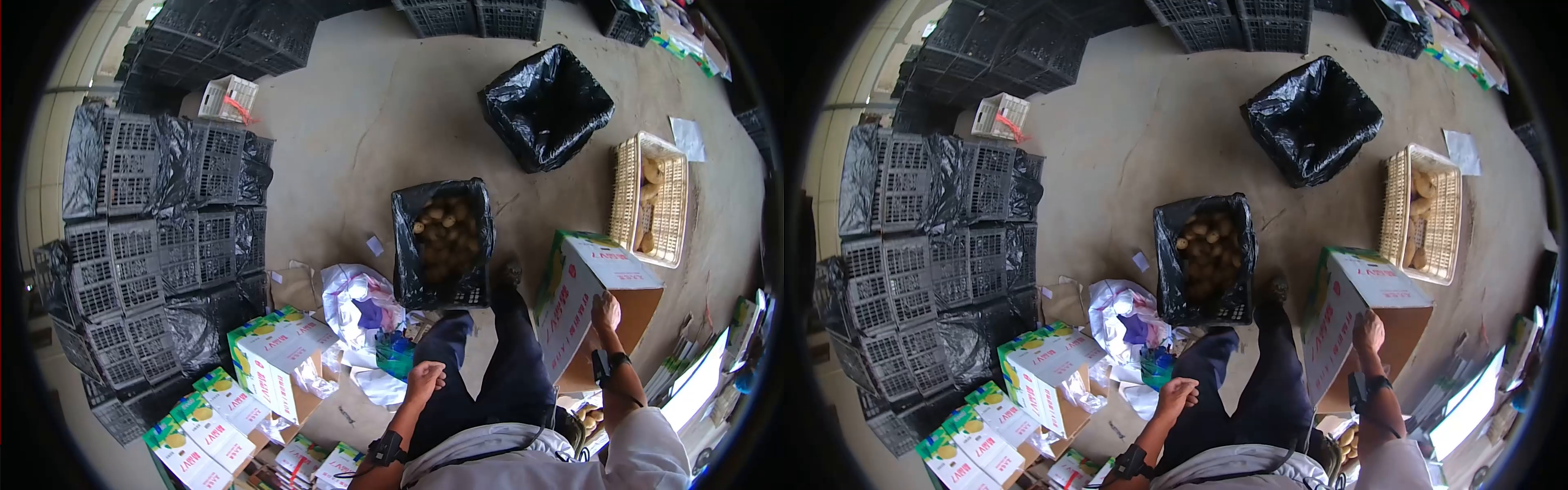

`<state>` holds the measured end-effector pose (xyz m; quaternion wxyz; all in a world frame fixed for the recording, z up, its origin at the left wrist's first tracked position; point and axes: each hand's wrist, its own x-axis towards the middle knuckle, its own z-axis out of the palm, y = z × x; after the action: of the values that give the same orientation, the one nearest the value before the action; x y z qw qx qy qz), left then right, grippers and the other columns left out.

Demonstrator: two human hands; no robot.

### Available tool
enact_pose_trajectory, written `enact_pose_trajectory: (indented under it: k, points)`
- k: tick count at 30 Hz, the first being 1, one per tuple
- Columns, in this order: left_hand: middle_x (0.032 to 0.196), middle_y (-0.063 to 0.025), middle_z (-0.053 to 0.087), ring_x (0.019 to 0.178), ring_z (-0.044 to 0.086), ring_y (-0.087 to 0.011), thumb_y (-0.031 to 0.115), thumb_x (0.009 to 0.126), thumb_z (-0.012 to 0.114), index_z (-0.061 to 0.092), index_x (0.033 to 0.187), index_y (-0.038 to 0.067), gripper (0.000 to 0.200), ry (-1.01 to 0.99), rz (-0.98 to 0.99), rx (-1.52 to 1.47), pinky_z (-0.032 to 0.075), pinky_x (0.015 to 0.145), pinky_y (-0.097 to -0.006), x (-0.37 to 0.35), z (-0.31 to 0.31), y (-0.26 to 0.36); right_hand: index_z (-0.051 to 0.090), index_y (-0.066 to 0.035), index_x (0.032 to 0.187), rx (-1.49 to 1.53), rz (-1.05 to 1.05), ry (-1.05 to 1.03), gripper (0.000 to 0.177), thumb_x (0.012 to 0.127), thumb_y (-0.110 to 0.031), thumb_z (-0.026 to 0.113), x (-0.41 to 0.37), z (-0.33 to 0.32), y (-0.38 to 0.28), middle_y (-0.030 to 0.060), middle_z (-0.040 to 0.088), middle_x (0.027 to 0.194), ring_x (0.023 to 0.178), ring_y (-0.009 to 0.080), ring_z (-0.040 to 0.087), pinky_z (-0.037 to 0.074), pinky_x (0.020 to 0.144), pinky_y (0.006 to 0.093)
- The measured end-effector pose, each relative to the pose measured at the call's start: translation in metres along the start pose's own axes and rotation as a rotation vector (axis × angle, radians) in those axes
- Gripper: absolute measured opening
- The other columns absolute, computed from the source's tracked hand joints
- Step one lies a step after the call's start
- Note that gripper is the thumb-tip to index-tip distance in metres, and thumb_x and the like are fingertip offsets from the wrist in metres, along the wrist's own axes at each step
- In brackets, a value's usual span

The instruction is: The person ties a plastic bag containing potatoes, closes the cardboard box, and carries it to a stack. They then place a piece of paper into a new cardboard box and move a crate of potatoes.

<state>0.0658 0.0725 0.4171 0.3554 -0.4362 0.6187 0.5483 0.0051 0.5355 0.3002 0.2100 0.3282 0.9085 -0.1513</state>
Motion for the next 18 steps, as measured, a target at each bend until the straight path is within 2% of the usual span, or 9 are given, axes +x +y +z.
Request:
enact_pose_trajectory:
  k: [2,7,10,11,14,15,18]
  points:
    - [0.078,-0.0053,0.065,0.061,0.062,-0.0116,0.018,0.092,0.06,0.066,0.101,0.003,0.018,-0.003,-0.014,0.053,0.051,0.055,-0.0231,0.006,0.002,0.005,0.058,-0.004,0.09,-0.039,0.017,-0.019,0.026,0.089,-0.029,0.052,0.005,0.006,-0.013,0.0222,0.063,0.09,0.089,0.0407,0.061,0.047,0.078,0.05]
    - [0.078,-0.0056,0.065,0.061,0.062,-0.012,0.019,0.091,0.062,0.066,0.099,0.003,0.018,0.004,-0.114,0.116,0.051,0.055,-0.0234,0.023,-0.007,0.013,0.06,-0.006,0.091,-0.02,0.002,0.094,0.021,0.087,-0.026,0.053,0.022,0.02,-0.016,0.0199,0.065,0.091,0.091,0.0389,0.062,0.048,0.079,0.0487]
    - [0.077,-0.0056,0.065,0.06,0.062,-0.0121,0.02,0.091,0.062,0.065,0.098,0.003,0.019,-0.022,-0.148,0.14,0.051,0.054,-0.0235,0.036,-0.008,0.025,0.064,-0.01,0.091,0.145,0.126,-0.068,0.018,0.086,-0.023,0.053,0.026,0.022,-0.02,0.0177,0.066,0.095,0.094,0.0364,0.063,0.049,0.081,0.0461]
    - [0.077,-0.0056,0.065,0.06,0.062,-0.012,0.019,0.091,0.062,0.065,0.098,0.003,0.019,-0.029,-0.154,0.152,0.051,0.054,-0.0234,0.043,-0.007,0.03,0.068,-0.015,0.092,0.103,0.151,-0.094,0.016,0.083,-0.017,0.054,0.019,0.024,-0.023,0.0163,0.067,0.097,0.096,0.0348,0.064,0.05,0.083,0.0434]
    - [0.077,-0.0054,0.065,0.059,0.062,-0.0116,0.02,0.091,0.062,0.066,0.099,0.003,0.019,-0.081,-0.139,0.144,0.051,0.054,-0.0233,0.064,-0.015,0.034,0.066,-0.009,0.1,0.054,0.144,-0.149,0.025,0.078,-0.022,0.065,0.0,0.03,-0.038,0.0174,0.067,0.101,0.1,0.035,0.063,0.049,0.085,0.0433]
    - [0.077,-0.0054,0.065,0.06,0.062,-0.0116,0.02,0.091,0.063,0.066,0.099,0.003,0.02,-0.091,-0.125,0.137,0.051,0.054,-0.0232,0.07,-0.016,0.036,0.065,-0.006,0.102,0.078,0.19,-0.172,0.036,0.075,-0.029,0.07,-0.002,0.035,-0.036,0.0184,0.066,0.104,0.103,0.0345,0.062,0.049,0.087,0.0429]
    - [0.077,-0.0063,0.066,0.058,0.062,-0.0119,0.022,0.09,0.065,0.066,0.097,0.004,0.02,-0.034,-0.093,0.08,0.05,0.052,-0.0234,0.073,-0.024,0.035,0.066,-0.006,0.103,0.007,0.239,-0.382,0.041,0.073,-0.033,0.071,0.001,0.057,-0.032,0.0186,0.066,0.105,0.103,0.0339,0.062,0.049,0.087,0.0423]
